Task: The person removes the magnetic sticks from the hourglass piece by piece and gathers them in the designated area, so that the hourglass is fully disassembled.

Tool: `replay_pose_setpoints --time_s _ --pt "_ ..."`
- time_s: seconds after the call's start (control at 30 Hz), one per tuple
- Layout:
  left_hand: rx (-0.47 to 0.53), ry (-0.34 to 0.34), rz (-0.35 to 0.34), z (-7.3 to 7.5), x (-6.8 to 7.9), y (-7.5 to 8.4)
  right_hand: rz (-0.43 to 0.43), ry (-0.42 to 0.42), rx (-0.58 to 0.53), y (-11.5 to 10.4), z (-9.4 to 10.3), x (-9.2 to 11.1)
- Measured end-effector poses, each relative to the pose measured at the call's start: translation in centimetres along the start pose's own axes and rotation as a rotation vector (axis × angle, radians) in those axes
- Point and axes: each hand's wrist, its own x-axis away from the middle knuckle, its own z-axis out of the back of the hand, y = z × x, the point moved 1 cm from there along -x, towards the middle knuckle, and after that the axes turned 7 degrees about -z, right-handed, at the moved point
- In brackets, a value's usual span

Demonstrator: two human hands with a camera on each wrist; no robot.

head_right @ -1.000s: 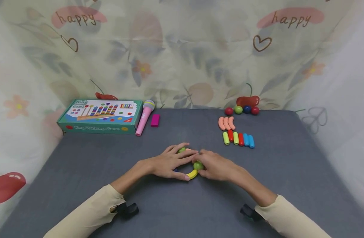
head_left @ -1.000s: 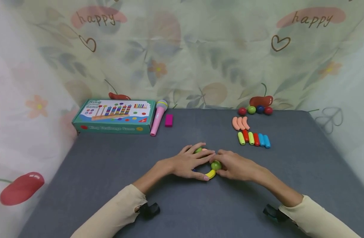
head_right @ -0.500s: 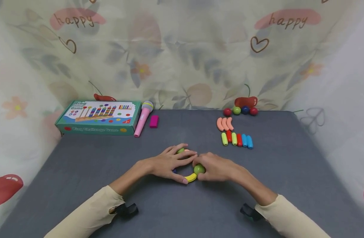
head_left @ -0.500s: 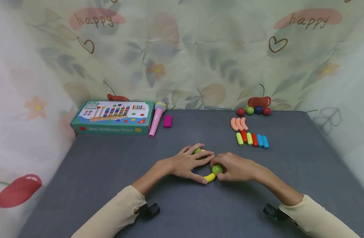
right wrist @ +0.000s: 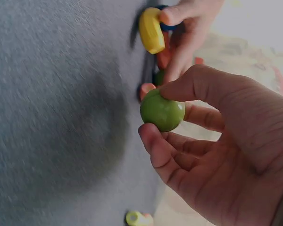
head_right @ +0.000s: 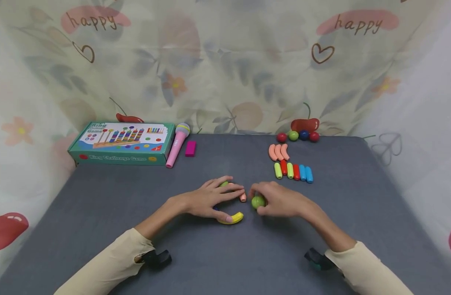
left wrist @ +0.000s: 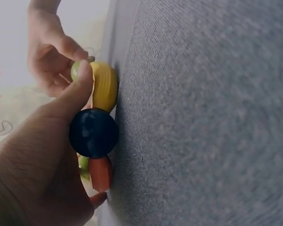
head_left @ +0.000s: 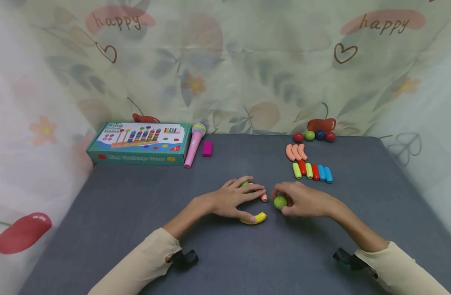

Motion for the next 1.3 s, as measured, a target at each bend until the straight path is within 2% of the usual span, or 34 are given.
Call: replay_pose_setpoints --time_s 0.2,0.3,0.4,0.5,0.6,0.73,0.97,1.13,1.3 --pt "0.044 0.057 0.008 0.5 0.5 0.1 -0.075 0.134 -0.044 1.1 1.9 1.2" --pt "0.09 0.077 0.025 0.8 1.5 -0.2 -0.135 0.267 -0.042 2.3 3.6 2.1" --pt "0.148 0.06 0.041 1.2 2.3 -0.8 -0.206 0.478 -0.039 4.8 5.7 2.8" --pt "0.195 0.036 0.046 1.5 2.8 -1.3 -0.298 0.687 -0.04 8.4 7.9 3.2" --pt "0.218 0.024 0.041 1.8 3.1 -1.7 -0.389 0.797 -0.057 12.2 9.7 3.2" --pt "0.231 0.015 0.043 1.9 3.2 -1.8 -0.458 0.818 -0.085 16.3 11.2 2.8" --pt "0.242 0.016 0.054 1.7 3.8 -1.6 -0.495 0.763 -0.098 20.6 12.0 1.2" --pt "0.256 0.026 0.043 1.4 3.9 -1.6 -0.575 0.737 -0.2 23.1 11.8 -0.4" --pt "0.259 0.024 0.04 1.5 3.5 -1.9 -0.623 0.75 -0.374 24.6 11.6 -1.8"
